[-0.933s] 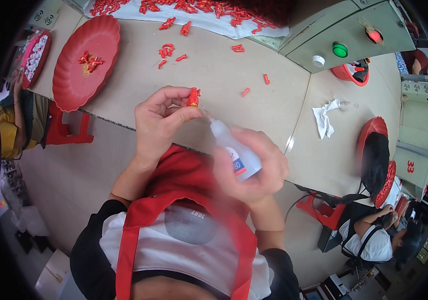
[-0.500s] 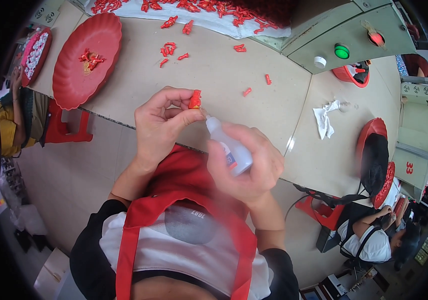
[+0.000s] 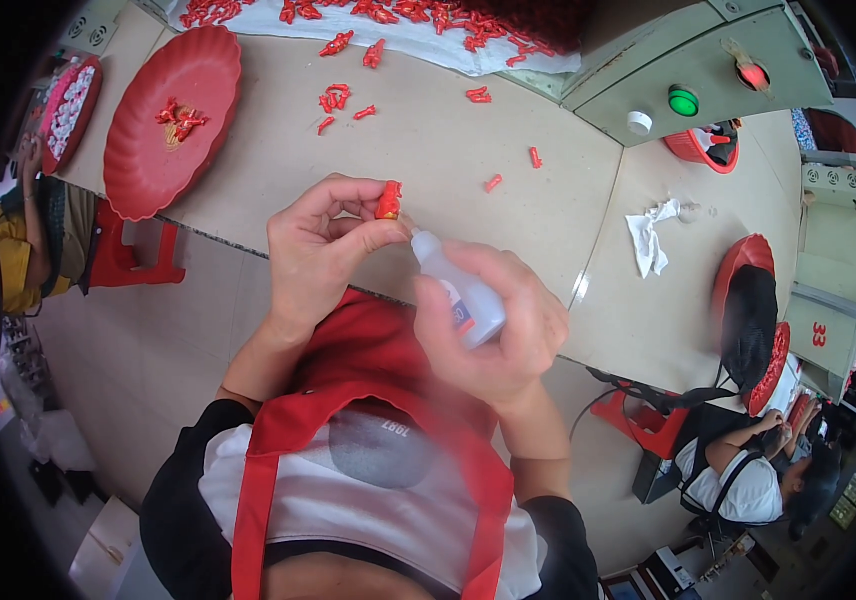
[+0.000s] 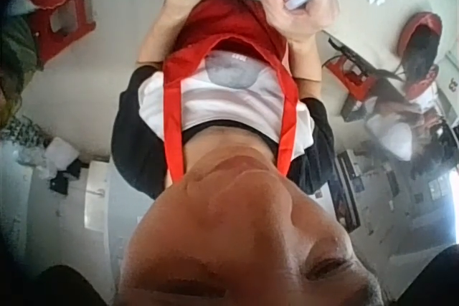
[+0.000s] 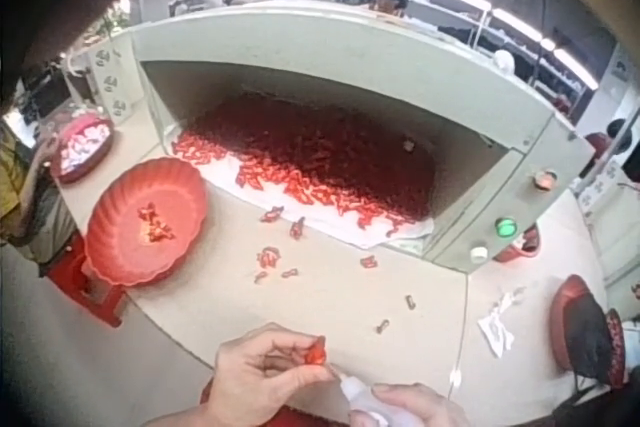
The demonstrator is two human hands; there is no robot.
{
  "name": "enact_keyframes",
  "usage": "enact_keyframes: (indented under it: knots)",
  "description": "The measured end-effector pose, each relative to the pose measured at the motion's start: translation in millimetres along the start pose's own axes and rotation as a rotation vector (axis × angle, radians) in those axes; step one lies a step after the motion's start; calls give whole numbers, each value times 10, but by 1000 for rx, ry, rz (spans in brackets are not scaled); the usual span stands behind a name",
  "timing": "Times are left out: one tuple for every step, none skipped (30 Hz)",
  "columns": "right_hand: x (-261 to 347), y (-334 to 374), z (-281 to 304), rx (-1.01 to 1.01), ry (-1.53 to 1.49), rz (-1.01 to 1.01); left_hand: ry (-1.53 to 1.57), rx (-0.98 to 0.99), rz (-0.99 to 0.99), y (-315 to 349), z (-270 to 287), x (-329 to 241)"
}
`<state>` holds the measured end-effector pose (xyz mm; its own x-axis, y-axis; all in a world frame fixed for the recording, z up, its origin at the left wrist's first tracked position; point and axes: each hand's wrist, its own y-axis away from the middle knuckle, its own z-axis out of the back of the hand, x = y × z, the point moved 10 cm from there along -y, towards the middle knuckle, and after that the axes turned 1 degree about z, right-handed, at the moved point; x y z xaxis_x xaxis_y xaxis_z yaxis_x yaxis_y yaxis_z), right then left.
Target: The person assembles small red plastic toy components by hand, applying glue from a small bottle to join the pieces.
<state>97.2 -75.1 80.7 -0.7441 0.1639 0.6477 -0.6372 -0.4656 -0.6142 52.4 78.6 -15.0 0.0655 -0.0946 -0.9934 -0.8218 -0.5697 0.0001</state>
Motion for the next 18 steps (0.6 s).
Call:
enact_keyframes:
  knots:
    - [0,0,3,-2,-6,2,0,1,0,1,-3,-7]
    - [0,3,3,-3,-6,1,15,8,5,4,-13,-16]
    - [3,7,-3,-2,-7,3,28,14,10,5,-20,-23]
    - [5,10,-7,-1,-8,5,28,14,10,5,-20,-32]
    - [8,7,-6,-1,-9,5,23,17,8,5,-25,-43]
    - [19,-1,-5,3,-6,8,20,22,7,5,-32,-53]
    - [26,-4,-5,7,-3,10,20,23,7,6,-35,-61]
    - [18,-3,-8,6,-2,10,12,21,17,7,-34,-59]
    - [20,-3,-11,1,-11,24,4,17,26,9,-32,-54]
    - [28,-3,-11,-3,-20,38,4,18,26,9,-30,-50]
    - [34,-3,-5,-4,-20,37,-1,17,24,8,-25,-44]
    - [36,-4,-6,5,-19,29,-5,16,21,7,-22,-41]
    - [32,-5,-11,14,-17,21,-5,16,21,6,-22,-43]
    - [28,-6,-15,14,-18,21,1,17,25,5,-24,-42]
    - [31,-6,-9,4,-26,27,6,19,28,6,-27,-41]
    - [35,-6,-1,-6,-33,33,6,20,28,8,-29,-42]
    - [38,-7,2,-7,-33,32,13,20,27,10,-31,-43]
    - [38,-7,-5,2,-25,30,18,18,25,12,-29,-42]
